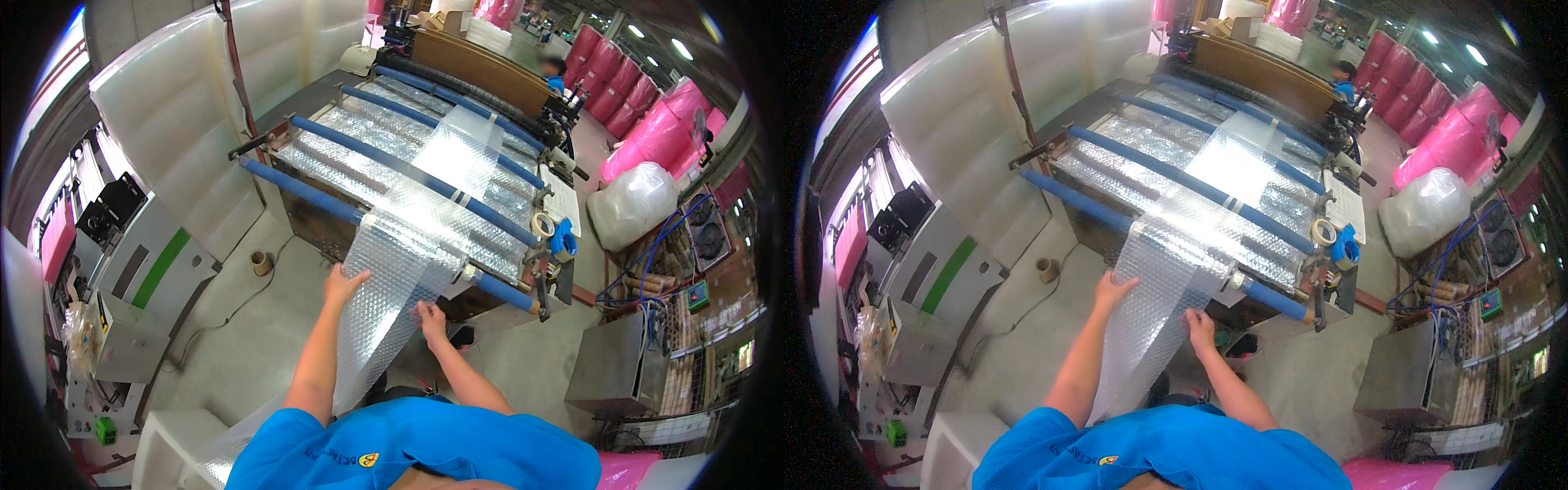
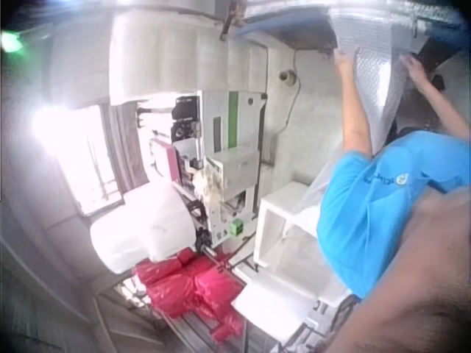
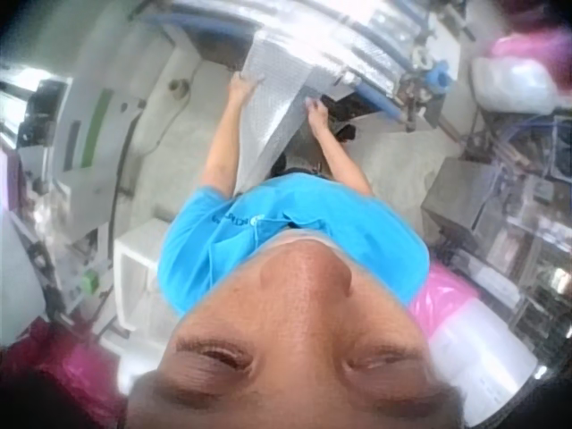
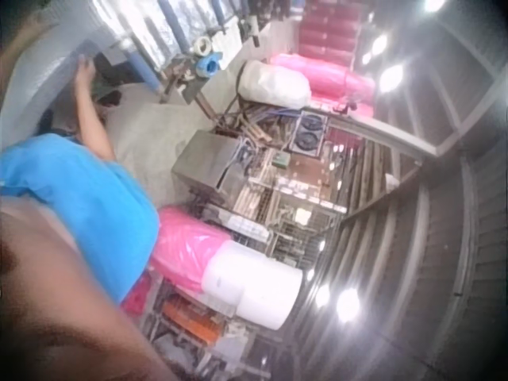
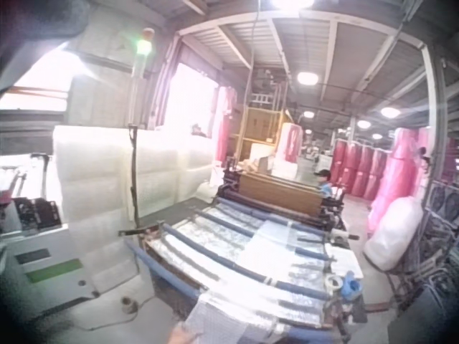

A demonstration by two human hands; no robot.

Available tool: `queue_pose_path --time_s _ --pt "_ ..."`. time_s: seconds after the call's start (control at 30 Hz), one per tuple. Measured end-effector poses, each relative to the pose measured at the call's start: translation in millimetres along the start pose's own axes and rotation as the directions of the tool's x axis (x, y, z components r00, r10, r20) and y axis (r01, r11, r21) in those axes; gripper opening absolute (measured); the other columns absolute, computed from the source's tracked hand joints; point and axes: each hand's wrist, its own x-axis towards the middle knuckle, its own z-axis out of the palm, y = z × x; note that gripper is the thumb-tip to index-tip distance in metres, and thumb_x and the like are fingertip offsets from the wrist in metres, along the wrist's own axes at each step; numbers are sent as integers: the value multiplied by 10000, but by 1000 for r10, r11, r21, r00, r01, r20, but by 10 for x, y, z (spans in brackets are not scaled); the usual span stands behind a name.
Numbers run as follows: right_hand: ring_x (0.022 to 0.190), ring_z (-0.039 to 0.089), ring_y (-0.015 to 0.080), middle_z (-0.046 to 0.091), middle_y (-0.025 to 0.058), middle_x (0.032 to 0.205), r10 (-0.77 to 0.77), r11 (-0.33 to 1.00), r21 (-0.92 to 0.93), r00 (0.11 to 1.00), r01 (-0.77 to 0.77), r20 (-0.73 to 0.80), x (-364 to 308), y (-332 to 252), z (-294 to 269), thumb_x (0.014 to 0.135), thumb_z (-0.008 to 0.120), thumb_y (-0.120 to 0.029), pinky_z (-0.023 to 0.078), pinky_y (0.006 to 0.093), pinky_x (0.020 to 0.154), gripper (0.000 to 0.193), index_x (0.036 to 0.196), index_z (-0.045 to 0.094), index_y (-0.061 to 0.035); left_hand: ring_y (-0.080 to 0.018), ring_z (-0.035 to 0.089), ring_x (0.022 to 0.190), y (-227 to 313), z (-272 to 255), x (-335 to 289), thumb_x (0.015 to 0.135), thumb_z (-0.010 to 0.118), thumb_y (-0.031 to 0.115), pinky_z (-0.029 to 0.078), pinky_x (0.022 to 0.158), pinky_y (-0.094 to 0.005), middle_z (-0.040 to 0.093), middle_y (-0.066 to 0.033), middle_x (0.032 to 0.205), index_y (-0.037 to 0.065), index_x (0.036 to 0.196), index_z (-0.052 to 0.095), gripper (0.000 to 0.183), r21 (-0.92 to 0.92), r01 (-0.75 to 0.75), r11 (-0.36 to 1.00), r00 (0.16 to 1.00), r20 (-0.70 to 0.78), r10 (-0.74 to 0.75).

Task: The person pulls a sheet of bubble wrap from a roll on a machine and smooths it out with both hands. They repeatedly adjust the sheet's position and fold it over itself while standing at the workstation.

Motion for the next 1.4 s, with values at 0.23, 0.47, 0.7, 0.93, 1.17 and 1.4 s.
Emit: queue_pose_path --time_s 0.23,0.47,0.7,0.93,1.17,1.4 --pt "761 541 139 570 54 861 320 947 -79 907 -311 275 -855 508 315 784 512 -248 432 264 639 257 904 509 -20 -263 514 916 -1428 -42 -540 462 715 500 398 793 -322 522 -202 969 -53 1008 437 825 -70 126 990 955 277 -102" --pt "680 547 127 576 64 817 332 941 -16 910 -339 249 -1404 571 451 797 495 -270 436 247 579 253 874 515 -31 -319 522 854 -1303 -335 -1129 614 609 494 410 725 -376 543 -204 890 29 988 421 626 -8 78 997 997 9 -78" --pt "607 536 116 570 62 725 141 967 207 989 -148 47 -1825 314 610 792 502 -288 423 232 531 261 813 517 -29 -347 536 751 -1015 -831 -1529 667 548 491 405 633 -407 563 -186 758 72 926 458 501 153 -14 988 987 -156 38" --pt "590 523 113 565 62 717 15 966 258 1000 -8 -26 -2022 -17 661 796 489 -318 408 227 514 285 792 505 -34 -266 564 745 -987 -1171 -1516 659 613 385 422 663 -333 579 -172 794 -34 887 525 485 4 -212 977 970 -122 211" --pt "607 526 113 549 36 722 117 957 265 993 -117 15 -2082 -124 611 784 512 -304 421 237 509 275 825 521 -32 -170 551 759 -627 -1557 -1631 592 699 297 428 692 -282 588 -103 824 -6 906 558 459 -93 -128 987 917 368 154" --pt "554 495 90 564 41 685 151 975 159 987 -157 50 -1986 24 596 785 511 -311 393 222 487 260 818 525 -54 -199 552 744 -774 -1380 -1502 551 713 378 423 690 -301 590 -125 818 -20 867 578 527 211 -71 975 921 389 -17"
